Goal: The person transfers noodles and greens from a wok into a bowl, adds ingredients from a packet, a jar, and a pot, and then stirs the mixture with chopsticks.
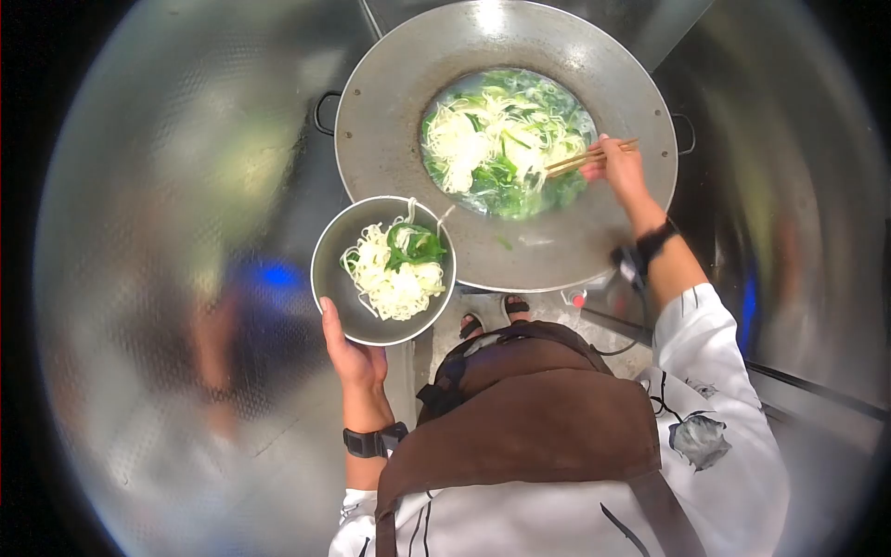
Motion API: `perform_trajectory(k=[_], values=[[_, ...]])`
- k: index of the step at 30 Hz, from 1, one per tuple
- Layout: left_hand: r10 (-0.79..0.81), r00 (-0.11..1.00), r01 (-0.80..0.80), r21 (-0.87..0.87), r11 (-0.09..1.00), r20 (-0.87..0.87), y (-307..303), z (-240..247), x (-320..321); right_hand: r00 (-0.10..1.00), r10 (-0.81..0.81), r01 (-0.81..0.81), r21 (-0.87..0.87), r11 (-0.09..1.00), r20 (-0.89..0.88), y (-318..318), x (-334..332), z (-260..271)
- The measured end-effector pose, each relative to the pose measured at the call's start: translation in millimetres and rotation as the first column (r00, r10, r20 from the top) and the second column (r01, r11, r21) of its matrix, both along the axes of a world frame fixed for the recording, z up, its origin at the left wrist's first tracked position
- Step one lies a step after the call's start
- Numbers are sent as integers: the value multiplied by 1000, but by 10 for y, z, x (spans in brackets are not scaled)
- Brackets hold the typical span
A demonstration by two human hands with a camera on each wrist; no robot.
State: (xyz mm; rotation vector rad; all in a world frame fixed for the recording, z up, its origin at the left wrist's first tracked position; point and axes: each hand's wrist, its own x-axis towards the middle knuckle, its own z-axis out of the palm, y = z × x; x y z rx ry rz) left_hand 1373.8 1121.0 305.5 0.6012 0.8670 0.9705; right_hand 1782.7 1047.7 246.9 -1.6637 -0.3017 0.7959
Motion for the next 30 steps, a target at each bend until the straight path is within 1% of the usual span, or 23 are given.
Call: perform_trajectory(k=[2,5,7,12,15,16,18,21,22,25,27,28,30], values=[[2,1000,-2,0,1000,8,-8,-31,-20,988,-104,106,11,994,-114,63,6,-123],[15,1000,-16,8,1000,24,-14,-78,-39,918,-163,187,33,982,-362,188,-18,-308],[33,999,-33,24,999,18,-29,-89,-41,876,-138,188,63,980,-462,269,-29,-411],[115,993,-115,-8,993,-26,-75,-68,-7,740,-98,229,113,967,-665,393,5,-628],[158,986,-158,-6,987,-47,-90,-56,18,706,65,184,272,945,-706,418,26,-696],[172,983,-173,-3,985,-55,-103,-43,33,720,80,178,295,939,-690,422,70,-699],[183,981,-182,11,983,-58,-93,6,46,750,104,164,336,927,-654,443,108,-548],[182,981,-181,26,983,-66,-75,-35,23,856,58,170,386,907,-514,370,196,-342],[174,983,-172,37,984,-64,-69,-56,7,906,25,142,358,923,-423,313,200,-245],[148,988,-147,24,989,-38,-57,-72,-36,978,124,-61,341,938,-167,218,118,-97],[151,988,-151,14,988,-32,-59,-67,-34,979,183,-149,287,946,-92,242,-16,-58],[183,982,-184,-7,983,-41,-10,-115,-55,968,243,-220,243,945,-68,435,-108,-122],[176,984,-176,-13,984,-32,2,-120,-88,965,258,-243,221,945,-41,493,-251,-89]])
